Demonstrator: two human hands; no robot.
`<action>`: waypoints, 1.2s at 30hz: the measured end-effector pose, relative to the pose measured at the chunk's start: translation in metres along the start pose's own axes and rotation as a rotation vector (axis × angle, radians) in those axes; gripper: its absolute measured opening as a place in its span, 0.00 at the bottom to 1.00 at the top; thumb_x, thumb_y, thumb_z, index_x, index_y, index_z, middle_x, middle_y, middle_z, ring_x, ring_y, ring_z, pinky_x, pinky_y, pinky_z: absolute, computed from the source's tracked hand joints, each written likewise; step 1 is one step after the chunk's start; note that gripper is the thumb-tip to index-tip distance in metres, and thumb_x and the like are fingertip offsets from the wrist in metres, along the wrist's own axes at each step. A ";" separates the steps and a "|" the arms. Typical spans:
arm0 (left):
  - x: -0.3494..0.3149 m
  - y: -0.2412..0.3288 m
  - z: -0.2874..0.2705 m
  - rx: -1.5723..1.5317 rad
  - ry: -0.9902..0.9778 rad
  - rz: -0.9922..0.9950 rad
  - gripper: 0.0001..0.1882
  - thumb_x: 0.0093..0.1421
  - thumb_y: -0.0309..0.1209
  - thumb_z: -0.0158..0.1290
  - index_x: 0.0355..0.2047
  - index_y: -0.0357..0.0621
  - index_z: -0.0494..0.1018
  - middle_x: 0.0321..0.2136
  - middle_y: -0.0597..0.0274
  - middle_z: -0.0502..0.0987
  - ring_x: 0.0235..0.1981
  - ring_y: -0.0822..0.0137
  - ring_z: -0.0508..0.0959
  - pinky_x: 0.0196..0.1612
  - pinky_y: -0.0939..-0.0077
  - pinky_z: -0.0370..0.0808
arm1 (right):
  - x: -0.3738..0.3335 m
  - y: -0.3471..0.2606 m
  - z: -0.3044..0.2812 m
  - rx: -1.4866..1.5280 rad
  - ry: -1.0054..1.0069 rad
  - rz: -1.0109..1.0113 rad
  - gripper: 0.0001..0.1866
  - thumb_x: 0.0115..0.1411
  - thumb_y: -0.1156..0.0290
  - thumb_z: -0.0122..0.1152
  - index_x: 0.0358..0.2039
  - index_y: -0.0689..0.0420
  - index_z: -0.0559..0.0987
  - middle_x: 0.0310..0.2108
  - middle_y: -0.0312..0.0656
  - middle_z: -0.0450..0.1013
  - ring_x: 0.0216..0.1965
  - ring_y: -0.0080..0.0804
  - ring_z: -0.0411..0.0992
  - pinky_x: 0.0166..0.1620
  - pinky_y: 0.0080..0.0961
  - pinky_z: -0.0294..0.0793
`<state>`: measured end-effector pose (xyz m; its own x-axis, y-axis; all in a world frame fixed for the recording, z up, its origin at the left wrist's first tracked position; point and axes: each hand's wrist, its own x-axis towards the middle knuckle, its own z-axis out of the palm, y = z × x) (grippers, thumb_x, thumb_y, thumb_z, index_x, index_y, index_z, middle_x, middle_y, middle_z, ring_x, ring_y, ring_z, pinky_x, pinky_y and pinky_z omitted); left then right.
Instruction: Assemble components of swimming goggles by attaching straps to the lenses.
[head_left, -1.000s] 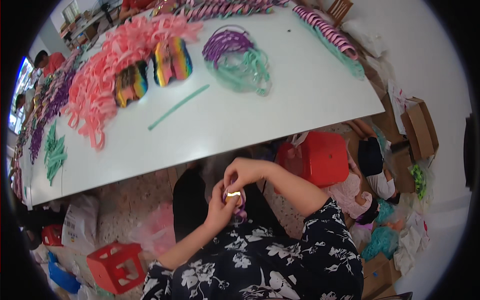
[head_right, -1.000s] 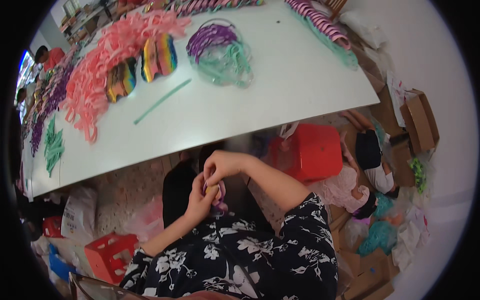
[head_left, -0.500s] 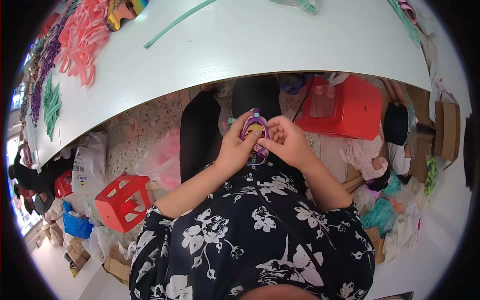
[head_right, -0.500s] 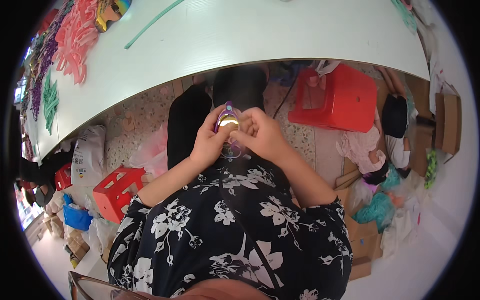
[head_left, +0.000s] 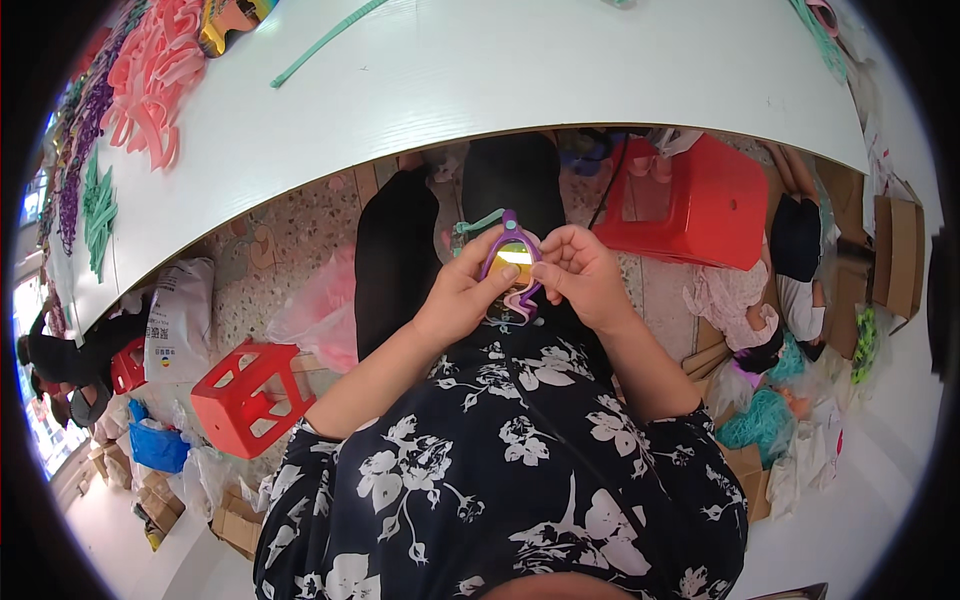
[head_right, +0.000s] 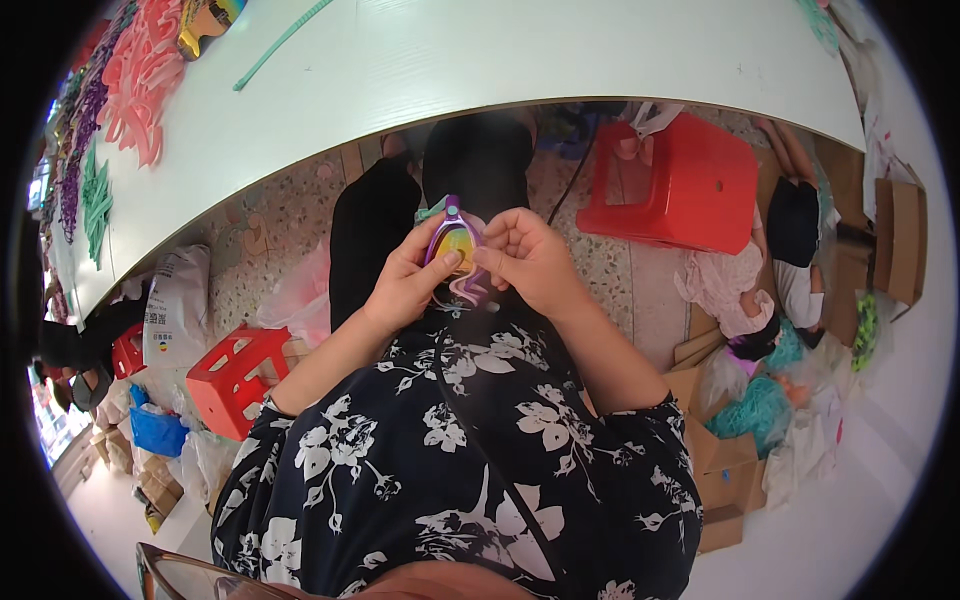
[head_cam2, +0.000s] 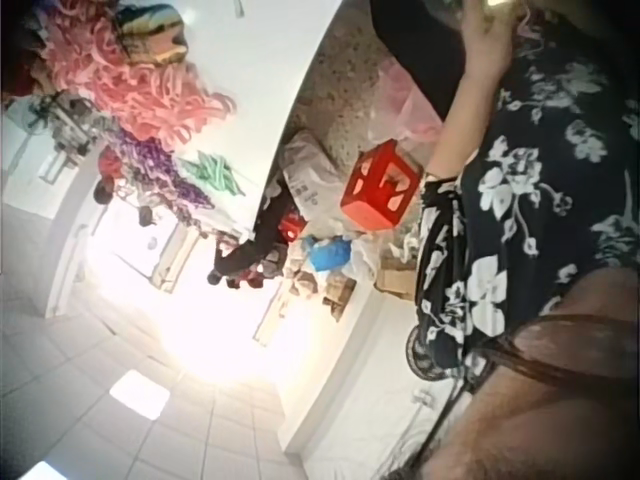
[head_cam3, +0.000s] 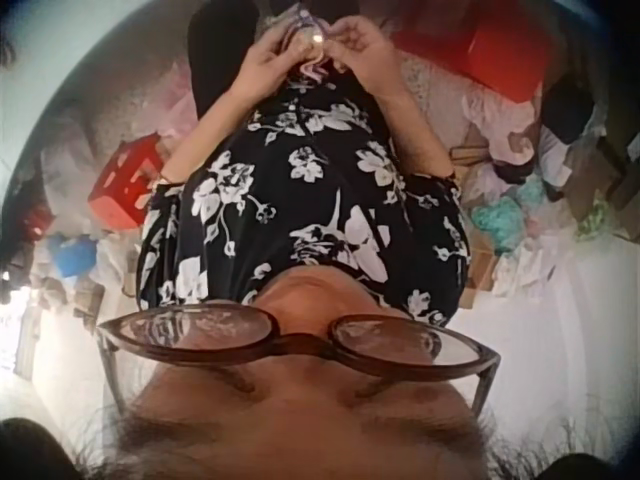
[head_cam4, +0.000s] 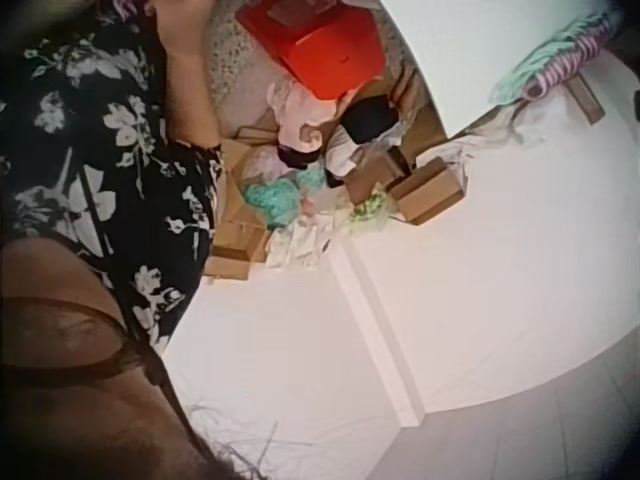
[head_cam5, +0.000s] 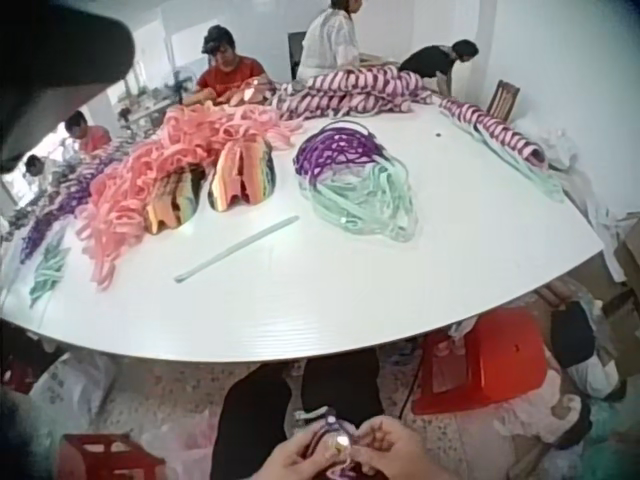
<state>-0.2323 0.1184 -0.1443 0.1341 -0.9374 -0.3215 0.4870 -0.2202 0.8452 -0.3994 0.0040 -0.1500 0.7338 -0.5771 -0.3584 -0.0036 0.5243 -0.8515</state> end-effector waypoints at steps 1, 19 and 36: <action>-0.001 -0.002 0.001 0.034 0.017 0.009 0.28 0.69 0.28 0.53 0.67 0.38 0.59 0.52 0.60 0.73 0.51 0.71 0.74 0.56 0.74 0.72 | 0.000 -0.003 0.002 0.006 -0.009 0.010 0.14 0.62 0.77 0.66 0.46 0.61 0.74 0.29 0.34 0.75 0.24 0.14 0.70 0.27 0.11 0.70; -0.020 0.027 0.010 0.996 0.363 0.417 0.11 0.58 0.22 0.61 0.42 0.36 0.78 0.29 0.57 0.76 0.27 0.65 0.77 0.31 0.74 0.75 | 0.008 -0.002 0.011 -0.085 -0.007 -0.023 0.16 0.64 0.78 0.61 0.52 0.65 0.75 0.26 0.30 0.71 0.24 0.11 0.69 0.27 0.10 0.67; -0.017 0.014 0.002 0.334 0.388 0.066 0.06 0.66 0.25 0.56 0.40 0.35 0.77 0.29 0.65 0.78 0.31 0.76 0.77 0.35 0.80 0.74 | -0.002 -0.020 0.018 -0.052 -0.022 -0.009 0.15 0.62 0.79 0.64 0.49 0.65 0.77 0.32 0.34 0.77 0.33 0.14 0.75 0.35 0.13 0.74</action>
<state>-0.2295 0.1305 -0.1266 0.4960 -0.7972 -0.3441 0.1732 -0.2974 0.9389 -0.3887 0.0057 -0.1260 0.7485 -0.5675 -0.3430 -0.0320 0.4858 -0.8735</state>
